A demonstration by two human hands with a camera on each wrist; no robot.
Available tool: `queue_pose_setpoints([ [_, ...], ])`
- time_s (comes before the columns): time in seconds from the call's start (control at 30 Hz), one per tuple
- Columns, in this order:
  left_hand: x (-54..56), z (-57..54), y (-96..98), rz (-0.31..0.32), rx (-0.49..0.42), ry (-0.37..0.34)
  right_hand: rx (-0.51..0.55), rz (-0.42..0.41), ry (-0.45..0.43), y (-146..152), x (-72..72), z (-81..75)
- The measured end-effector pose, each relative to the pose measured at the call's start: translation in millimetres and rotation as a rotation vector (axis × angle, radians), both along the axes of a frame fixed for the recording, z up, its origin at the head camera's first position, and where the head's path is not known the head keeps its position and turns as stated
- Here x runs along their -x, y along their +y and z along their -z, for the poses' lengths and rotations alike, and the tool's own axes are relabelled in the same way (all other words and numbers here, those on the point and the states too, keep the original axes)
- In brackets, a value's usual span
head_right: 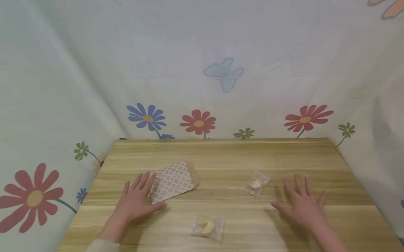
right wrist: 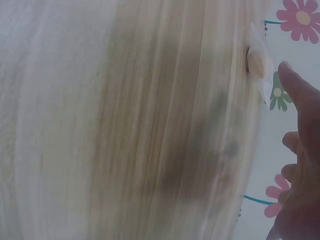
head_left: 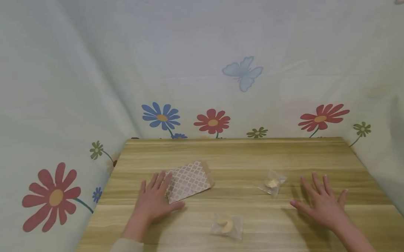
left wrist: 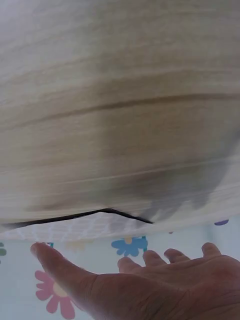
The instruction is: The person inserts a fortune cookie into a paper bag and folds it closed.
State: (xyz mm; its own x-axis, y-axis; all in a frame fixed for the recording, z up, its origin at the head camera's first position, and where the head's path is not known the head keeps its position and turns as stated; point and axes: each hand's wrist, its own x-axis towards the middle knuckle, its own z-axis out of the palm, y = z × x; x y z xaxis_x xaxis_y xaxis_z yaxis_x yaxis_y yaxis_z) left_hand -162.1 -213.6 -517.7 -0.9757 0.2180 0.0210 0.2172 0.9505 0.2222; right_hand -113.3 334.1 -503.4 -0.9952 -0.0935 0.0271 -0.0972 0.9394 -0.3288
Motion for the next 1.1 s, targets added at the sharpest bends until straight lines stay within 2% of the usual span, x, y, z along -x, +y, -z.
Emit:
queue_pose_setpoints([
  [0.17, 11.3, -5.5, 5.2, 0.02, 0.029, -0.019, 0.005, -0.002, -0.017, -2, 2.4, -0.5],
  [0.47, 42.8, -14.2, 23.2, 0.073, 0.035, -0.094, 0.003, -0.005, -0.015, -7, 6.1, -0.6],
  [0.8, 71.3, -18.2, 37.9, 0.084, 0.069, -0.155, 0.036, -0.016, -0.023, -15, 9.1, -0.2],
  [1.1, 83.7, -14.6, 50.7, 0.076, 0.059, -0.206, 0.05, -0.023, -0.014, -24, 10.4, -1.9],
])
